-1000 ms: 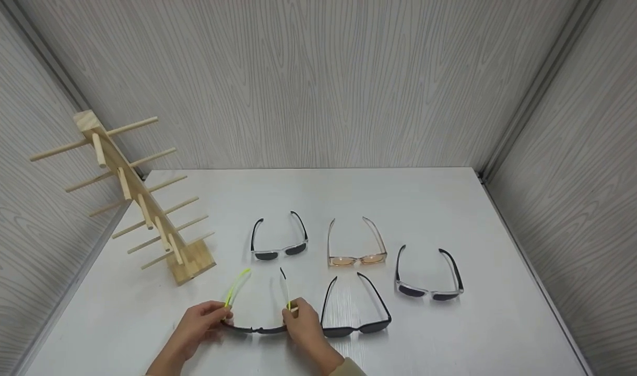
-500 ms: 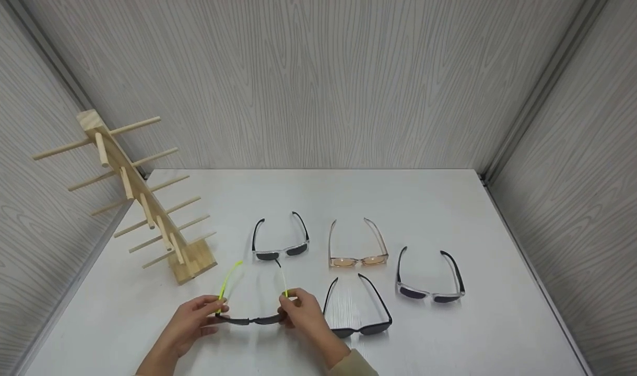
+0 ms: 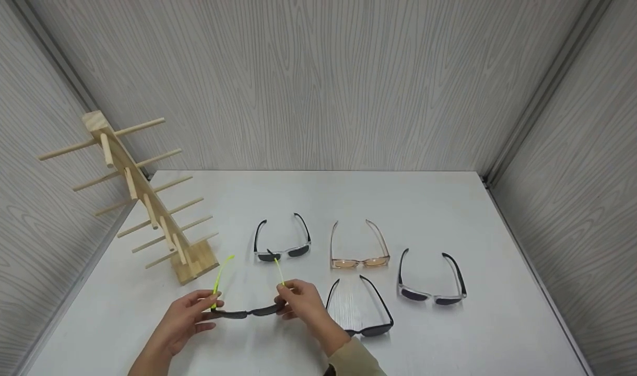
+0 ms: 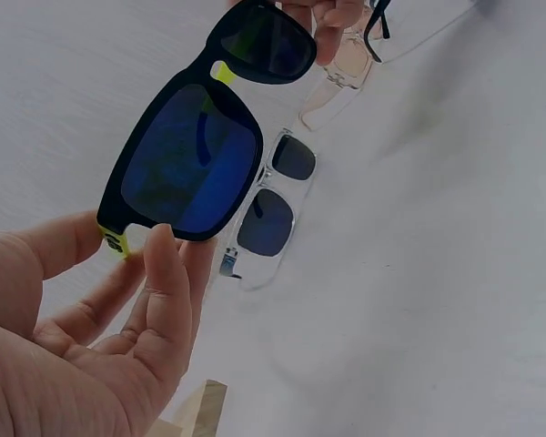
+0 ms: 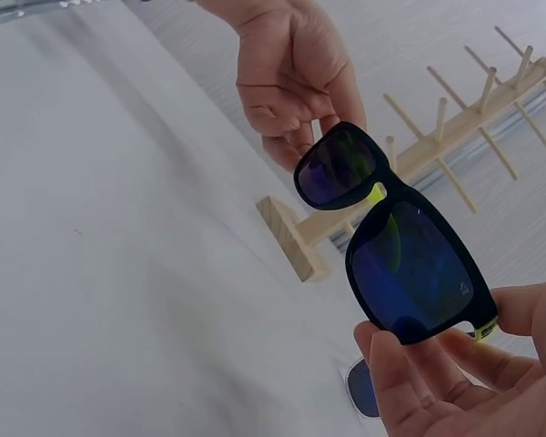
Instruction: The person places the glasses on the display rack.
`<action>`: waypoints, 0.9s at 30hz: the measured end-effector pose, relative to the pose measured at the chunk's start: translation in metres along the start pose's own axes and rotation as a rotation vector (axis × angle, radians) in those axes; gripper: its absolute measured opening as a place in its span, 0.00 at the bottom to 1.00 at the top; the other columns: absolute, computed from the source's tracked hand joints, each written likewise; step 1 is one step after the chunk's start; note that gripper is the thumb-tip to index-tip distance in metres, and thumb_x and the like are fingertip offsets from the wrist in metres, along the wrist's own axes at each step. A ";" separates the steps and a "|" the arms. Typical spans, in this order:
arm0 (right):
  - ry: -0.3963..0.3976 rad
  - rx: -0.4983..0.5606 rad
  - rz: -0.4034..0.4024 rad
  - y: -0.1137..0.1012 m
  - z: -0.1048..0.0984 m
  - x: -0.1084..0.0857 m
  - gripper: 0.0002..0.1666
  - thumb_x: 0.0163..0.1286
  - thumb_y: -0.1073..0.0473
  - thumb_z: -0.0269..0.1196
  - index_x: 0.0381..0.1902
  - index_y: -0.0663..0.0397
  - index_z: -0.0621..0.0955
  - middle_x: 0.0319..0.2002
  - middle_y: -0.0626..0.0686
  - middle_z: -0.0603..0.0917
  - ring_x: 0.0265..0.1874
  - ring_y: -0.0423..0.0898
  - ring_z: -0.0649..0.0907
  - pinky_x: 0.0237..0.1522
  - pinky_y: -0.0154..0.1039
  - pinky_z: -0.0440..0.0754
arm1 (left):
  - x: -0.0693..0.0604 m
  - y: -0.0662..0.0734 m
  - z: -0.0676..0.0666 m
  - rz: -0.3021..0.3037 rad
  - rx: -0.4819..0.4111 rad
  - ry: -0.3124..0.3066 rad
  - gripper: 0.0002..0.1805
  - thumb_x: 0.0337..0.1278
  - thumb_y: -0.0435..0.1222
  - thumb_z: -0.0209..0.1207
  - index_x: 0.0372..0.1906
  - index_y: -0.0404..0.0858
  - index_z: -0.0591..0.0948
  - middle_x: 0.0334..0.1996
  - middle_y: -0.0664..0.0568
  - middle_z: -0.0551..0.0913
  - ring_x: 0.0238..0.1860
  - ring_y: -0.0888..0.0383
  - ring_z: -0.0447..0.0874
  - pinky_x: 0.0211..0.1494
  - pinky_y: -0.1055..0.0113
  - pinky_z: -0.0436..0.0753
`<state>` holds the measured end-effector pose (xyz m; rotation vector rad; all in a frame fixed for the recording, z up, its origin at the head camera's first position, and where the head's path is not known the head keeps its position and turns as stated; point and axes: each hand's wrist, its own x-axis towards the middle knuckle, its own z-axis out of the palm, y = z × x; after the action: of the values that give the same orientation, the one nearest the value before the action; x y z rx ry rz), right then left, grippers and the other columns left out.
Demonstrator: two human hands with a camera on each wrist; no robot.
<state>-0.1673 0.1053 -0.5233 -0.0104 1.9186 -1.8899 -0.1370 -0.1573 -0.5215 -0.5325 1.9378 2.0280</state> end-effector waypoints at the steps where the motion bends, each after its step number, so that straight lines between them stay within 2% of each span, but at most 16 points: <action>1: -0.003 0.003 -0.008 -0.001 0.001 0.001 0.23 0.69 0.51 0.57 0.51 0.66 0.76 0.35 0.56 0.83 0.29 0.48 0.84 0.30 0.41 0.83 | 0.000 0.001 -0.001 0.002 -0.003 0.003 0.25 0.54 0.45 0.63 0.52 0.32 0.74 0.36 0.47 0.82 0.35 0.54 0.84 0.36 0.60 0.83; 11: -0.010 0.014 -0.011 -0.003 0.008 0.015 0.20 0.69 0.53 0.57 0.49 0.64 0.77 0.34 0.57 0.83 0.28 0.48 0.84 0.30 0.42 0.83 | -0.004 0.005 -0.007 0.019 -0.030 0.018 0.29 0.57 0.46 0.61 0.57 0.32 0.71 0.39 0.43 0.82 0.36 0.51 0.85 0.35 0.59 0.83; 17: -0.011 -0.008 -0.009 -0.009 0.012 0.018 0.19 0.69 0.52 0.57 0.47 0.63 0.77 0.33 0.56 0.83 0.28 0.49 0.84 0.30 0.41 0.83 | -0.006 0.005 -0.011 0.017 -0.043 0.024 0.28 0.57 0.45 0.61 0.58 0.33 0.70 0.37 0.44 0.83 0.36 0.50 0.85 0.36 0.59 0.83; 27: -0.035 -0.019 -0.017 -0.015 0.023 0.032 0.17 0.68 0.53 0.58 0.45 0.62 0.78 0.32 0.56 0.84 0.27 0.48 0.85 0.29 0.40 0.83 | -0.009 0.004 -0.019 0.003 -0.089 0.072 0.25 0.56 0.42 0.62 0.53 0.30 0.72 0.37 0.45 0.83 0.36 0.49 0.85 0.33 0.61 0.82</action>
<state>-0.1930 0.0729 -0.5182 -0.0646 1.9190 -1.8701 -0.1293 -0.1759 -0.5148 -0.6316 1.8963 2.1324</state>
